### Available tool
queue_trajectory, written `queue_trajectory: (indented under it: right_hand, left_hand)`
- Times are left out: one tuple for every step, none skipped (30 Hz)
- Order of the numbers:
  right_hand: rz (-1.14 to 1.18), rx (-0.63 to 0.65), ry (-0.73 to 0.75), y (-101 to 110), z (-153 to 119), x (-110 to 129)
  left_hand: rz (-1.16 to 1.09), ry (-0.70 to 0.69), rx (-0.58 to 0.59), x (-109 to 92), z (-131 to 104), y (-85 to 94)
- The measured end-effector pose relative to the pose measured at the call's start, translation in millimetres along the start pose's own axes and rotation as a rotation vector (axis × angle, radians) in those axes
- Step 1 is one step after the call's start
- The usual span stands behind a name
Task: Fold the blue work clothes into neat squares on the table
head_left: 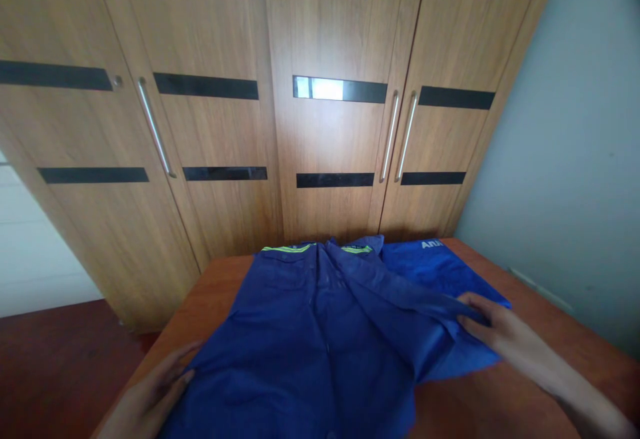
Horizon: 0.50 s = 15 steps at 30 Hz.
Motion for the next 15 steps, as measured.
queue_trajectory:
  right_hand:
    - [-0.116, -0.118, -0.026, 12.7, 0.8, 7.0]
    - [-0.232, -0.233, -0.050, 22.3, -0.7, 17.3]
    - [-0.338, -0.330, -0.071, 27.2, -4.2, 30.8]
    - [-0.421, -0.387, -0.079, 25.6, -9.1, 46.7]
    - [-0.471, -0.399, -0.064, 17.1, -14.7, 64.4]
    - [-0.490, -0.381, -0.045, 3.6, -21.0, 81.7]
    - [-0.477, -0.320, -0.004, -15.2, -27.5, 98.5]
    - [-0.435, -0.214, 0.070, -38.7, -34.7, 114.7]
    - [-0.368, -0.082, 0.154, -63.5, -42.7, 128.9]
    - [-0.278, 0.070, 0.228, -87.6, -51.4, 139.5]
    - [-0.177, 0.244, 0.288, -109.7, -60.6, 146.3]
    - [-0.091, 0.392, 0.327, -126.5, -68.9, 149.1]
    - [-0.015, 0.496, 0.341, -137.1, -74.6, 147.9]
    - [0.039, 0.549, 0.333, -141.9, -77.1, 142.8]
    - [0.072, 0.549, 0.308, -141.7, -76.3, 134.3]
  left_hand:
    - [0.024, -0.009, 0.007, 1.8, -1.3, 0.1]
    - [0.062, -0.021, 0.024, 2.5, -2.7, -0.8]
    - [0.112, -0.030, 0.046, 2.1, -4.0, -2.6]
    - [0.171, -0.036, 0.066, 0.4, -5.4, -4.6]
    - [0.238, -0.040, 0.069, -3.1, -6.6, -5.9]
    - [0.307, -0.048, 0.057, -8.9, -7.7, -6.7]
    - [0.373, -0.065, 0.029, -17.4, -8.9, -7.5]
    - [0.428, -0.095, -0.003, -28.8, -10.5, -9.4]
    - [0.469, -0.143, -0.034, -42.7, -12.6, -13.1]
    - [0.494, -0.206, -0.056, -58.4, -15.2, -19.2]
    - [0.507, -0.288, -0.052, -74.9, -18.3, -28.8]
    - [0.517, -0.383, -0.041, -91.7, -22.0, -40.5]
    - [0.524, -0.491, -0.013, -107.7, -26.1, -54.4]
    - [0.526, -0.607, 0.025, -122.1, -30.7, -69.6]
    - [0.526, -0.713, 0.057, -133.6, -35.1, -84.1]
Point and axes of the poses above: each hand's wrist, its own z-axis towards the middle knuckle, its own y-axis out of the back of the hand, x = y × z, the point moved 7 cm from there along z, towards the middle knuckle, and after that the axes turned 11 degrees about -y, right-handed, at the moved point
